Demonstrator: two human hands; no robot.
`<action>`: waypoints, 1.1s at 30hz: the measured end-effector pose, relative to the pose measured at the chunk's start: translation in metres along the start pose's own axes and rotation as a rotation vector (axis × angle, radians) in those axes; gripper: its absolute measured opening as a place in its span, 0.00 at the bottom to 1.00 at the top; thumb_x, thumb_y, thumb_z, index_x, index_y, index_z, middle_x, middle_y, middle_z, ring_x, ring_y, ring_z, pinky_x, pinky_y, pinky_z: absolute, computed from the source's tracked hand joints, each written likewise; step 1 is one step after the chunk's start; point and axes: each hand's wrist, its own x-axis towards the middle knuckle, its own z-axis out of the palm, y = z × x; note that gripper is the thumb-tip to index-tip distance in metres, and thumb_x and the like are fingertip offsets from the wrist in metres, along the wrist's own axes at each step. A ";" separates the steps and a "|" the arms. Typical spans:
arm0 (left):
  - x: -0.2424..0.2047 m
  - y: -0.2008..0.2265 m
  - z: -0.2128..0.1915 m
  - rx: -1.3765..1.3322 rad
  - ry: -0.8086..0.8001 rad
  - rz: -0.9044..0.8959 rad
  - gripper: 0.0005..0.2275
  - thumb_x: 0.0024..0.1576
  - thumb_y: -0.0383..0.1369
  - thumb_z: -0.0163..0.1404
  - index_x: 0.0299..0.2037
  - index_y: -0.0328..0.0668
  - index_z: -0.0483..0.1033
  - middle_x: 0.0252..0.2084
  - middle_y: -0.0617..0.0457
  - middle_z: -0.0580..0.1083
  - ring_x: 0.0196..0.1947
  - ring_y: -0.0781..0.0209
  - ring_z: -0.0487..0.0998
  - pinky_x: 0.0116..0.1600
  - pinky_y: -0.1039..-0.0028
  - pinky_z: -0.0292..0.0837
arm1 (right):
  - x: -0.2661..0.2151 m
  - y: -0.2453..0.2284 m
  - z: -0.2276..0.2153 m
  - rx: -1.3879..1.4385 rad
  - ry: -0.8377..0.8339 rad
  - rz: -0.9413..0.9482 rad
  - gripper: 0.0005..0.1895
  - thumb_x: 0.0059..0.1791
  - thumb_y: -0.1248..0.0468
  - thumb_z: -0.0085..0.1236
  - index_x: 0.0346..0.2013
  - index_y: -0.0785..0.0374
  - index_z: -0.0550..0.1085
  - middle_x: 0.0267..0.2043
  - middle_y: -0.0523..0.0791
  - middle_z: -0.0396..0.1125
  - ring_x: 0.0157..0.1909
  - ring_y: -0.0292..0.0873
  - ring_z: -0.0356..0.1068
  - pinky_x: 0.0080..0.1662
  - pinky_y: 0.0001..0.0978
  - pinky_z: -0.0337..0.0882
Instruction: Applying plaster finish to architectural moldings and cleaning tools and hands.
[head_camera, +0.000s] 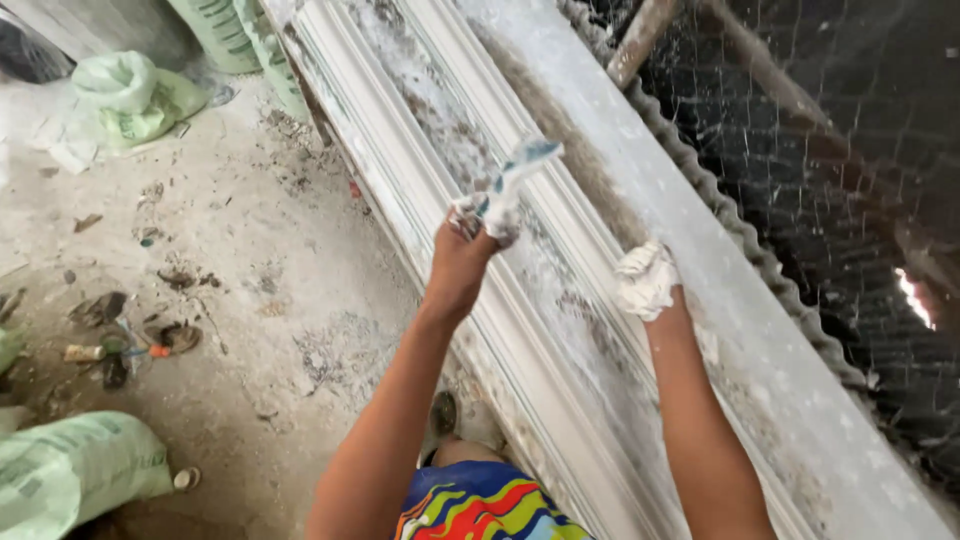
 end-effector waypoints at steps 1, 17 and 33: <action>0.030 0.013 -0.008 -0.002 -0.004 0.003 0.12 0.61 0.27 0.55 0.53 0.33 0.70 0.43 0.52 0.78 0.42 0.64 0.80 0.49 0.69 0.81 | 0.033 0.007 0.020 -0.003 -0.003 -0.003 0.23 0.58 0.56 0.43 0.17 0.51 0.63 0.17 0.38 0.58 0.21 0.38 0.60 0.26 0.31 0.65; 0.542 0.075 -0.260 0.134 0.179 -0.030 0.13 0.61 0.23 0.51 0.55 0.34 0.70 0.45 0.53 0.78 0.41 0.68 0.78 0.46 0.75 0.77 | 0.591 0.106 0.209 -0.456 0.173 0.089 0.32 0.53 0.36 0.38 0.15 0.53 0.62 0.15 0.44 0.58 0.12 0.43 0.54 0.13 0.36 0.54; 0.697 -0.013 -0.352 0.506 0.182 -0.198 0.17 0.61 0.20 0.48 0.60 0.23 0.66 0.38 0.47 0.78 0.29 0.69 0.75 0.31 0.78 0.69 | 0.821 0.159 0.221 -0.402 0.420 -0.291 0.25 0.57 0.41 0.38 0.27 0.55 0.66 0.19 0.46 0.58 0.15 0.47 0.56 0.18 0.39 0.57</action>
